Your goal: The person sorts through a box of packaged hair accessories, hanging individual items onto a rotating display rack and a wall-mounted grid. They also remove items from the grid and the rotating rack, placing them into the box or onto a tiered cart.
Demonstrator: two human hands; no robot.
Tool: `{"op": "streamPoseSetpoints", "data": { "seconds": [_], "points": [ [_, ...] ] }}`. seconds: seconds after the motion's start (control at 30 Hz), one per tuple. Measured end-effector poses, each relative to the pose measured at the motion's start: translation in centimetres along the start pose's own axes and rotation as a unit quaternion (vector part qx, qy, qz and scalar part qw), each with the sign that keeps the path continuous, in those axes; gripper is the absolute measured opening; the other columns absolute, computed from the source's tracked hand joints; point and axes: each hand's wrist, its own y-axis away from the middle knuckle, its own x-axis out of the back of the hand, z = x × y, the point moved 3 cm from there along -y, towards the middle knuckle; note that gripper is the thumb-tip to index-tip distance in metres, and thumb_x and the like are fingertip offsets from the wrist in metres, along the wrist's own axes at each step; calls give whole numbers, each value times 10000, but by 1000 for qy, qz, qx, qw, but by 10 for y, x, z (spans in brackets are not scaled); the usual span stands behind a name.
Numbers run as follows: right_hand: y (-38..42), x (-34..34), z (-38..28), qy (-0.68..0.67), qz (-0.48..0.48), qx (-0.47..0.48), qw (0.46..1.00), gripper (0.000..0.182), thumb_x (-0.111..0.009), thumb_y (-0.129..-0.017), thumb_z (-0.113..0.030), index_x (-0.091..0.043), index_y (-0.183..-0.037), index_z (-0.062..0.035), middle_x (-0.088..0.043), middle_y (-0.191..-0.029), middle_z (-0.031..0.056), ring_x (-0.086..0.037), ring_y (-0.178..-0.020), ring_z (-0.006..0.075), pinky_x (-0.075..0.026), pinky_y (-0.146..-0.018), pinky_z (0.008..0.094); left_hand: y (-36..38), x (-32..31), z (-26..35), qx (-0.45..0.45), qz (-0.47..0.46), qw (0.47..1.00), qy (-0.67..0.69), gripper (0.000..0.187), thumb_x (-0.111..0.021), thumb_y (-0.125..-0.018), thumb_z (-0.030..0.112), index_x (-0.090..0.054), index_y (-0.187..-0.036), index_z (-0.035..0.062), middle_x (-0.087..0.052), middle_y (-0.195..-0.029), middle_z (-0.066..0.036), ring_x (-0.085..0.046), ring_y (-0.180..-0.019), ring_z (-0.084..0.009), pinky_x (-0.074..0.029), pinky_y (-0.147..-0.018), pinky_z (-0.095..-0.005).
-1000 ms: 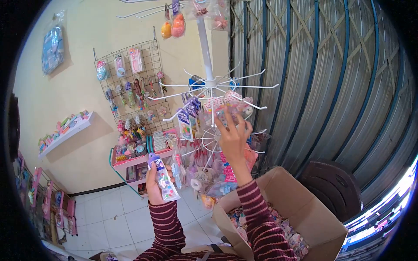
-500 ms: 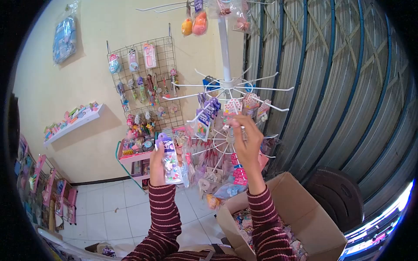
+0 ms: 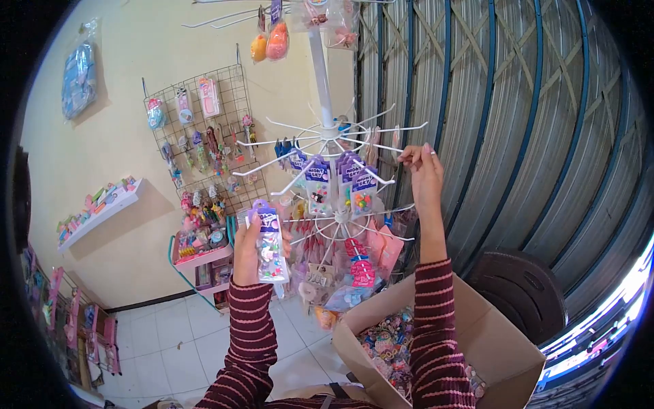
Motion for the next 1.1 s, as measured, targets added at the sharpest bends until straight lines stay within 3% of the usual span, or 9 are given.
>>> {"op": "streamPoseSetpoints", "data": {
  "seconds": [0.23,0.7,0.77,0.9,0.97,1.0,1.03,1.07,1.1],
  "points": [
    [-10,8,7,-38,-19,-12,999,301,-366,-861,-269,-376,-632,-74,-494,-723,90,-486,-699,176,-370,-696,283,-5,-18,-5,44,-66,997,-17,325,-373,-853,297,-463,-896,-13,-566,-673,-151,-570,-521,-183,-481,-462,-267],
    [-9,8,12,-37,-4,-6,999,298,-359,-864,-268,-368,-630,-83,-480,-711,81,-474,-684,172,-361,-699,285,-22,-19,-6,87,-75,993,-29,302,-396,-845,275,-466,-871,-18,-570,-658,-154,-572,-502,-190,-477,-437,-266],
    [-10,10,14,-89,-53,-2,995,260,-377,-858,-264,-425,-705,-60,-517,-790,99,-494,-721,179,-367,-708,280,-28,-18,-17,89,-53,994,-22,283,-408,-843,254,-469,-868,-22,-570,-659,-151,-572,-504,-192,-481,-443,-267],
    [10,7,-11,-49,-14,-84,995,244,-369,-862,-232,-476,-914,-20,-518,-919,124,-517,-809,174,-394,-691,257,-61,-16,-37,82,-33,996,-34,264,-407,-844,227,-472,-892,-24,-566,-641,-150,-570,-497,-202,-484,-442,-275],
    [30,17,-23,-8,-53,-123,991,301,-387,-852,-213,-420,-1084,-24,-496,-1031,125,-514,-887,177,-390,-712,247,-84,-13,-49,11,6,987,-161,299,-428,-837,261,-504,-940,-9,-572,-763,-110,-538,-649,-125,-438,-598,-230],
    [44,25,-36,3,-23,-132,991,301,-387,-852,-213,-420,-1084,-24,-496,-1031,125,-514,-887,177,-390,-712,247,-88,-8,-52,-109,22,945,-309,292,-433,-834,259,-513,-946,1,-565,-775,-86,-508,-658,-113,-413,-609,-227],
    [60,30,-53,84,-64,-152,983,309,-405,-844,-198,-410,-1102,-29,-497,-1033,117,-513,-894,178,-391,-730,251,-90,-4,-56,-229,25,869,-438,285,-438,-831,256,-523,-952,12,-558,-787,-62,-479,-667,-101,-389,-619,-224],
    [80,42,-67,166,-101,-180,964,322,-422,-836,-182,-399,-1121,-33,-497,-1036,108,-512,-901,178,-392,-748,255,-96,8,-61,-152,59,866,-473,261,-429,-830,234,-533,-919,13,-544,-746,-44,-451,-626,-114,-373,-587,-248],
    [103,64,-80,184,-61,-197,961,322,-422,-836,-182,-399,-1121,-33,-497,-1036,108,-512,-901,178,-392,-748,255,-99,30,-65,-140,76,843,-513,250,-432,-826,219,-536,-873,-3,-537,-719,-53,-443,-604,-133,-367,-565,-266]
  ]
}}
